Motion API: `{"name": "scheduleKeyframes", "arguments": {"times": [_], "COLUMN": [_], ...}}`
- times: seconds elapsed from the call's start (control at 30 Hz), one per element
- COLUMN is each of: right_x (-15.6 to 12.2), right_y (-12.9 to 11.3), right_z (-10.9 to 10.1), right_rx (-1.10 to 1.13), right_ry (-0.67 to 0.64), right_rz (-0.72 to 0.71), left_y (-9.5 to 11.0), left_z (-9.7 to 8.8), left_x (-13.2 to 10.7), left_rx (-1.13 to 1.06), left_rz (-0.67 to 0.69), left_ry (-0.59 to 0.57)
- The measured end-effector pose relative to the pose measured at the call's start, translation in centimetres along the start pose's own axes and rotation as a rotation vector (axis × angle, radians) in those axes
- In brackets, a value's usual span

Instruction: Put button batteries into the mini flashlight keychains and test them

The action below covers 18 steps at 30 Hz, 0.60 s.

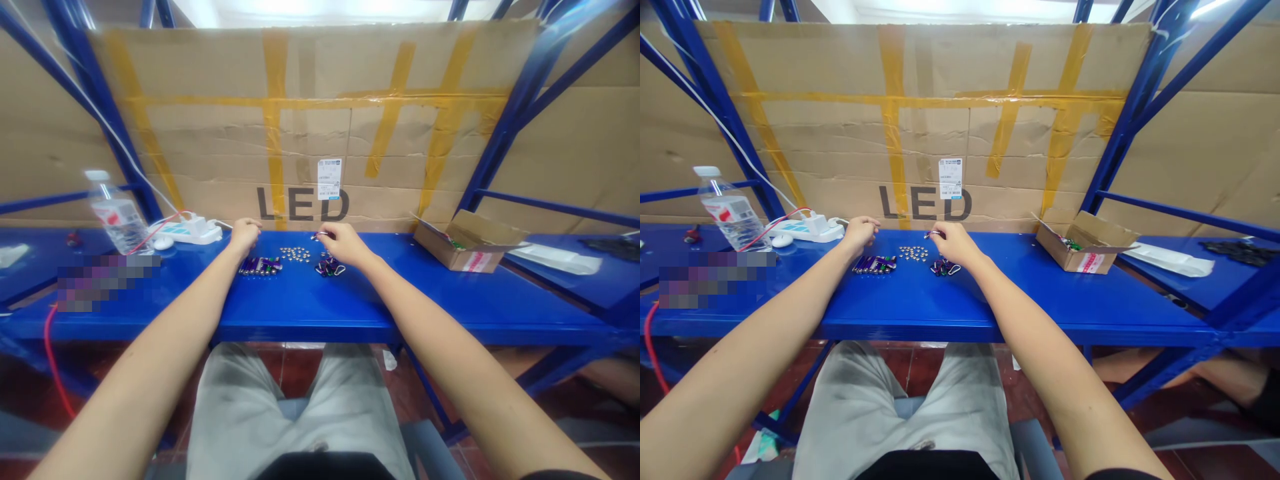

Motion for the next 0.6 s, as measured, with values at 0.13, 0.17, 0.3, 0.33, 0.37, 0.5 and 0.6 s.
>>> {"name": "scheduleKeyframes", "arguments": {"times": [0.13, 0.17, 0.3, 0.33, 0.37, 0.5, 0.6], "right_x": [0.0, 0.0, 0.1, 0.1, 0.1, 0.2, 0.2], "right_y": [-0.2, -0.2, -0.2, -0.2, -0.2, -0.1, 0.0], "right_z": [0.0, 0.0, 0.2, 0.2, 0.3, 0.4, 0.5], "right_rx": [0.0, 0.001, 0.001, -0.001, -0.005, -0.01, -0.007], "right_ry": [-0.007, -0.007, -0.01, -0.012, -0.016, -0.026, -0.029], "right_rz": [-0.013, -0.017, -0.031, -0.034, -0.035, -0.029, -0.026], "left_y": [2.1, 2.9, 4.7, 4.5, 4.2, 3.0, 3.0], "left_z": [-0.5, -0.1, 3.4, 3.9, 4.4, 5.7, 6.4], "left_x": [-0.4, -0.8, -4.3, -5.1, -5.6, -6.0, -6.0], "left_rx": [0.2, 0.269, 0.444, 0.478, 0.513, 0.621, 0.652], "left_rz": [0.094, 0.142, 0.306, 0.295, 0.273, 0.226, 0.259], "left_ry": [-0.108, -0.212, -0.853, -0.946, -1.008, -1.076, -1.075]}}
Point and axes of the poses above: each hand's wrist, its own x-axis towards the middle knuckle, its own z-axis out of the palm, y = z × x, the point moved 8 cm from there along x, towards the middle knuckle, and after that the axes turned 12 degrees about -y, right-handed, at the moved point
